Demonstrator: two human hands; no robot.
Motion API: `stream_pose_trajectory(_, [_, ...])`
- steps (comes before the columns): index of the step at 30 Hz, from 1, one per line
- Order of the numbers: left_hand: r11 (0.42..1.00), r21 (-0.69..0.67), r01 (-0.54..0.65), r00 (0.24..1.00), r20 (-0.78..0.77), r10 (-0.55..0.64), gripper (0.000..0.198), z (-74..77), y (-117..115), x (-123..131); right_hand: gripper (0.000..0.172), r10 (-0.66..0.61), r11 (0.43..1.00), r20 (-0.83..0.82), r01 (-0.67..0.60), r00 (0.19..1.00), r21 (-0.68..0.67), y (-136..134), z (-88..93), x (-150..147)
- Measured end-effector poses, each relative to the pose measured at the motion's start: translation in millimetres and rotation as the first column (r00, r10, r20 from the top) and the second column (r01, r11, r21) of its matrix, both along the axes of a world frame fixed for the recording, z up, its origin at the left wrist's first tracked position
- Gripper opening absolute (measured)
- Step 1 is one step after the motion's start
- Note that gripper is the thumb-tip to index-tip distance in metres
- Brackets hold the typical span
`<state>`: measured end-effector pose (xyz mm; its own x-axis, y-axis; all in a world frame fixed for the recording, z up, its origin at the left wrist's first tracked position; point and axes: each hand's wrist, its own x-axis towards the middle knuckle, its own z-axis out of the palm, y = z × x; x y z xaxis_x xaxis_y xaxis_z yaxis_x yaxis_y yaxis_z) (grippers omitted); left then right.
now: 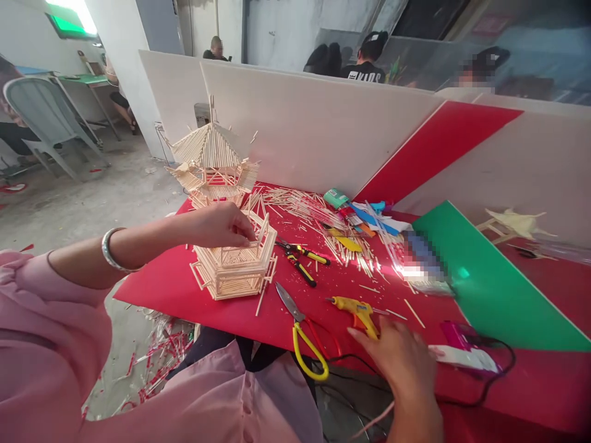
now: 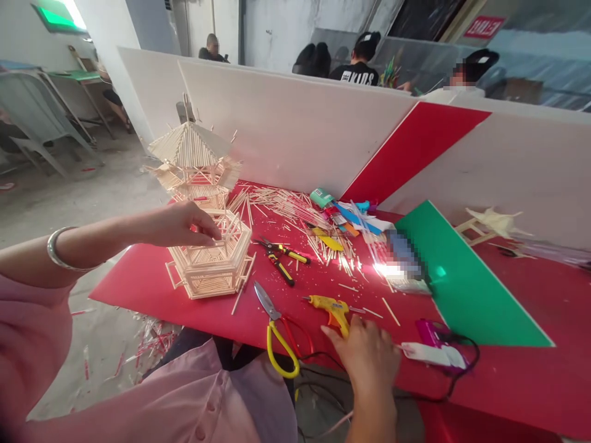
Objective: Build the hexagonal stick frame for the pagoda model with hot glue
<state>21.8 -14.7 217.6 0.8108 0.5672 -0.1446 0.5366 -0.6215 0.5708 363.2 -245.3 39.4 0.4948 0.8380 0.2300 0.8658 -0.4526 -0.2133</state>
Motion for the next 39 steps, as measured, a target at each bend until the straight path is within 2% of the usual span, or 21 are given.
stream_pose_trajectory(2, [1.0,-0.005,0.006,1.0,-0.003,-0.006,0.027,1.6,-2,0,0.049,0.055,0.987,0.058,-0.063,0.997,0.151,9,14.4,-22])
stream_pose_trajectory(4, [1.0,-0.004,0.019,1.0,0.01,-0.019,0.03,2.0,-3,1,0.044,0.223,0.925,-0.097,-0.179,0.97,0.334,27,32.8,-57])
stream_pose_trajectory(7, [0.999,0.014,0.047,0.998,0.031,-0.048,0.032,1.0,-2,1,0.026,0.477,0.825,-0.36,-0.267,0.802,0.498,63,58.7,-114])
stream_pose_trajectory(9, [0.998,0.025,0.056,0.998,0.034,-0.057,0.031,0.5,-2,2,0.022,0.56,0.78,-0.426,-0.278,0.71,0.561,88,70.3,-142])
stream_pose_trajectory(11, [0.998,0.027,0.054,0.998,0.032,-0.054,0.031,1.0,-2,2,0.023,0.62,0.754,-0.464,-0.317,0.632,0.576,109,76.3,-158])
stream_pose_trajectory(15, [0.999,0.021,0.039,0.999,0.021,-0.04,0.028,3.2,-5,2,0.027,0.665,0.735,-0.532,-0.332,0.525,0.591,132,77.3,-164])
stream_pose_trajectory(20, [0.999,0.036,0.03,0.999,0.024,-0.031,0.028,3.0,-7,0,0.023,0.697,0.713,-0.58,-0.32,0.422,0.624,135,78.1,-164])
stream_pose_trajectory(27, [0.996,0.064,0.063,0.997,0.048,-0.066,0.028,1.1,-9,-1,0.018,0.707,0.702,-0.565,-0.32,0.425,0.637,140,84.0,-169])
stream_pose_trajectory(39, [0.997,0.072,0.04,0.997,0.062,-0.045,0.031,-1.4,-10,-4,0.016,0.703,0.705,-0.592,-0.278,0.394,0.652,140,81.5,-168])
